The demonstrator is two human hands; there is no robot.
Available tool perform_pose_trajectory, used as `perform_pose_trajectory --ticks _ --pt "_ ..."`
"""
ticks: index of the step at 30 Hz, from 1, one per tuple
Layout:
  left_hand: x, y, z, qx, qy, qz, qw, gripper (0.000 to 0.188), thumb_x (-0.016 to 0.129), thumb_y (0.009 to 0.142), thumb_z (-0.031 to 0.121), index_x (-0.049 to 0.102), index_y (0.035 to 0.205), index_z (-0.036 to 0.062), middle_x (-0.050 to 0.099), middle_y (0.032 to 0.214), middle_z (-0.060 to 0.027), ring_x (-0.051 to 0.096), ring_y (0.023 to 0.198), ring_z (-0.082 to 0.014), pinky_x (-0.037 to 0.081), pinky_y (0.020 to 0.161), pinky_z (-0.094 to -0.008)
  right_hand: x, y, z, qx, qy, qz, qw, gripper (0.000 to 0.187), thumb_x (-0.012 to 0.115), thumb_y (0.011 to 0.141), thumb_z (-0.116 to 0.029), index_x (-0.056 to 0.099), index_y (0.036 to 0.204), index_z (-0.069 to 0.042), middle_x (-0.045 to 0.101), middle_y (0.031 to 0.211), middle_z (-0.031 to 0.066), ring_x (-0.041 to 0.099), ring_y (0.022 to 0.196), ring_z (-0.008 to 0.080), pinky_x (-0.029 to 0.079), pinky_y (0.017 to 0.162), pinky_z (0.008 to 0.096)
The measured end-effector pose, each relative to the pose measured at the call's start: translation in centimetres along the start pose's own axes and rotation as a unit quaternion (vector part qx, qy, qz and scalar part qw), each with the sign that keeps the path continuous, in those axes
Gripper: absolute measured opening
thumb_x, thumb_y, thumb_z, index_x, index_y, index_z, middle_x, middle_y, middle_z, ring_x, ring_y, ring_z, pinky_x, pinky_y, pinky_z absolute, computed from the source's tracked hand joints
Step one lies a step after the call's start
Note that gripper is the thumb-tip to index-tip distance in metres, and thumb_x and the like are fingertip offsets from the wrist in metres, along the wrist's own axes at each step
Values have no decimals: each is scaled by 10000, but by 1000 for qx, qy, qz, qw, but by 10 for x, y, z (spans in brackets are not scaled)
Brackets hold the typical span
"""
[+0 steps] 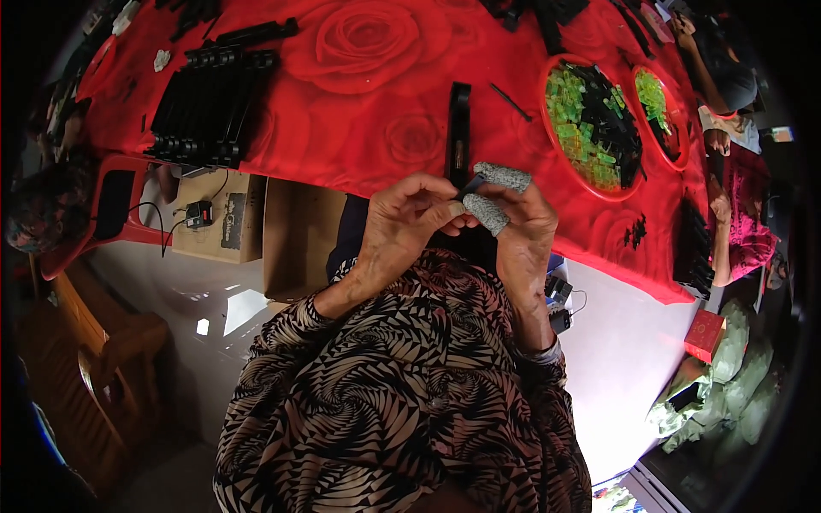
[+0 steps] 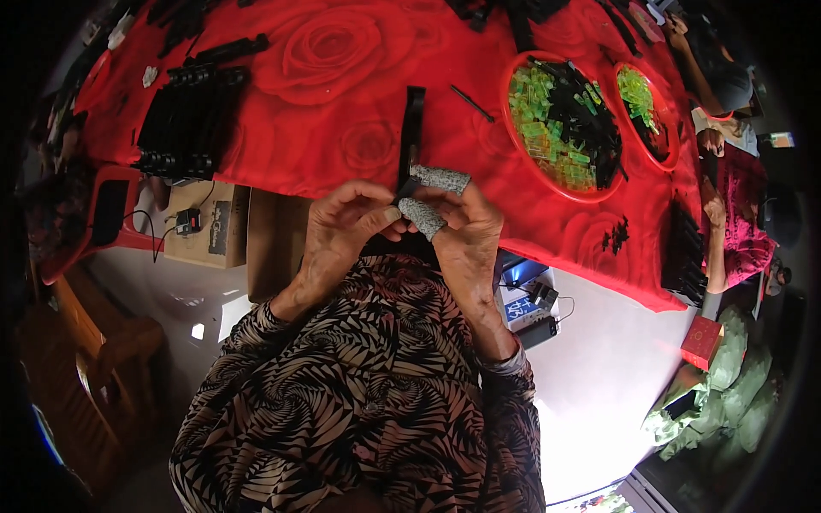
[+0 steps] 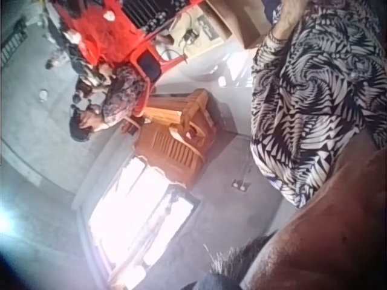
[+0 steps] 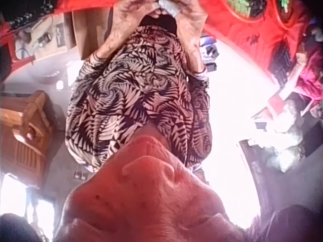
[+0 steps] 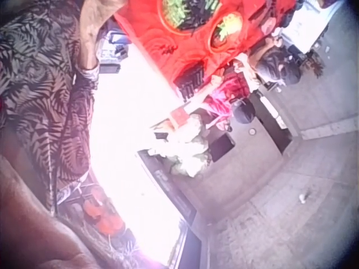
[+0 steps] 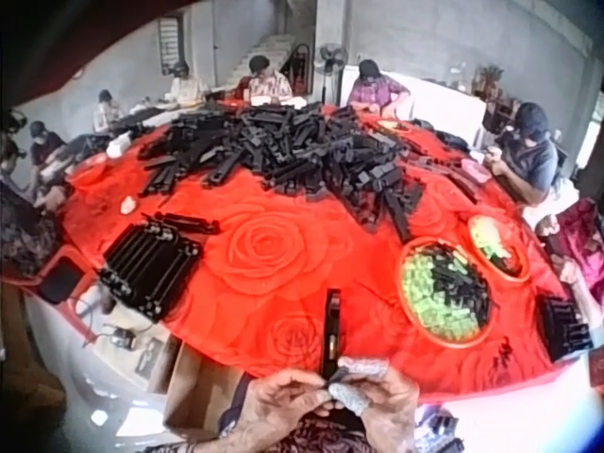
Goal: The person assembles plastic parts by fitting small green and black pieces into black plastic components, then reaches across the table to sort and gather more plastic components from a pile.
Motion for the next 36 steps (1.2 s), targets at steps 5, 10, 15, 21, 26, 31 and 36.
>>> perform_pose_trajectory --ticks 5,10,15,21,26,31,36 --pt "-4 0 2 24 44 29 998 147 620 885 -37 603 1026 2 655 853 -75 657 756 -138 542 656 -237 -1 -3 -12 16 -49 39 998 361 624 799 149 582 1137 28 649 989 102 641 871 148 536 777 254" --pt "-3 -2 25 204 296 23 933 146 655 824 -65 621 955 -11 611 826 -80 633 713 -152 504 619 -249 -6 -9 -38 -136 -195 64 969 430 675 760 156 579 1160 34 657 948 97 649 855 159 554 777 278" --pt "7 -5 40 298 402 -6 865 179 668 784 -89 619 938 -12 598 841 -103 615 724 -197 485 605 -288 -3 -12 -41 -209 -243 45 946 384 734 723 100 638 1088 25 693 904 97 665 802 175 533 752 281" --pt "8 -7 38 318 405 -16 857 187 664 787 -95 613 946 -10 601 862 -107 617 741 -216 488 607 -297 2 -16 -47 -257 -333 8 907 353 733 723 77 653 1059 4 683 890 118 667 777 224 529 703 298" --pt "7 -5 38 311 407 -27 858 200 659 786 -103 610 955 -9 600 875 -112 619 745 -219 493 603 -296 6 -17 -52 -283 -348 -20 893 335 721 732 75 653 1051 -1 668 892 130 660 759 249 528 660 318" --pt "5 -4 35 307 406 -42 860 203 651 791 -104 604 965 -11 605 889 -117 624 753 -223 500 615 -297 7 -18 -49 -284 -362 -35 887 334 710 743 66 649 1064 -2 657 888 139 654 757 270 527 644 335" --pt "5 -4 30 282 385 -55 877 200 644 797 -103 604 974 -21 614 935 -130 635 763 -225 510 638 -292 7 -18 -48 -282 -394 -35 874 358 704 746 64 641 1094 5 647 876 131 641 746 271 521 658 340"
Point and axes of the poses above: each hand's wrist, its own y-axis towards the middle knuckle, its own x-axis out of the palm, z = x × y, the point moved 5 cm from there along y, towards the middle knuckle
